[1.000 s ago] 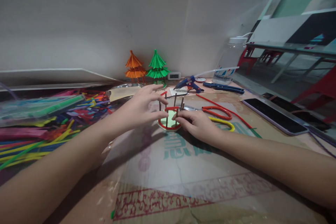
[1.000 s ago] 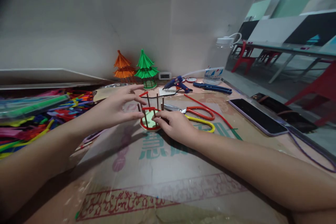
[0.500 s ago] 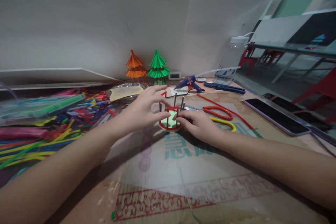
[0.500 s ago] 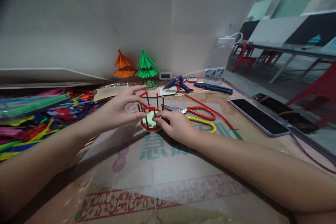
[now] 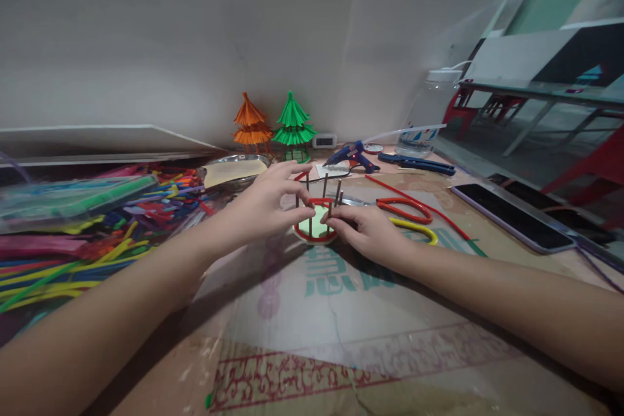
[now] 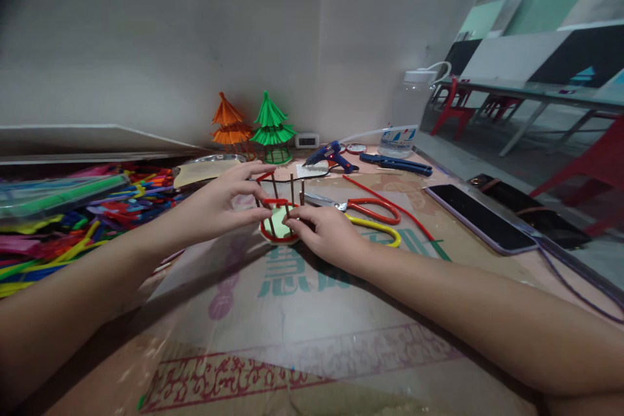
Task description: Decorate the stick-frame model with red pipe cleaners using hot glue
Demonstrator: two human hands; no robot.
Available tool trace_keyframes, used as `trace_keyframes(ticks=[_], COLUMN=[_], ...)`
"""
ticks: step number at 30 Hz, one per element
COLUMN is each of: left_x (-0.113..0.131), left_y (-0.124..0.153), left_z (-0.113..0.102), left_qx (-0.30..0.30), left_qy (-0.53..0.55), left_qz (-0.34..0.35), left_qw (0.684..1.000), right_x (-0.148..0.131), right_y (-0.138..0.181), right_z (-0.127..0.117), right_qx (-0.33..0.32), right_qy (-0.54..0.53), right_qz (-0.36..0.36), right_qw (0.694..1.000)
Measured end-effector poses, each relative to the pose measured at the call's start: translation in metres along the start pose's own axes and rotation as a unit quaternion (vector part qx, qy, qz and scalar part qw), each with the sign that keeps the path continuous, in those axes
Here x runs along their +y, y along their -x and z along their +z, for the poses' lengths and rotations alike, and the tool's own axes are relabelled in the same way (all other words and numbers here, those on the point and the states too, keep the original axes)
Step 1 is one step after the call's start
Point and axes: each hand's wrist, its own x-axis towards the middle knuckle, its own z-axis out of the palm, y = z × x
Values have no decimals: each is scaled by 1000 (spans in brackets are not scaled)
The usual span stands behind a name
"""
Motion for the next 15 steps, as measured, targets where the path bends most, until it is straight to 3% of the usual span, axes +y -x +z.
trace_keyframes(ticks=[9, 15], left_x=[2, 21], left_y=[0, 4], left_z=[-5, 2], left_qx=[-4, 109], left_qy=[-18, -149], left_qz=[6, 50], left_qw=[1000, 982], right_x=[1, 1], right_y=[1, 1], right_z=[0, 0], right_qx=[2, 0], right_qy=[0, 0], right_qz=[-7, 0], right_qw=[1000, 1000])
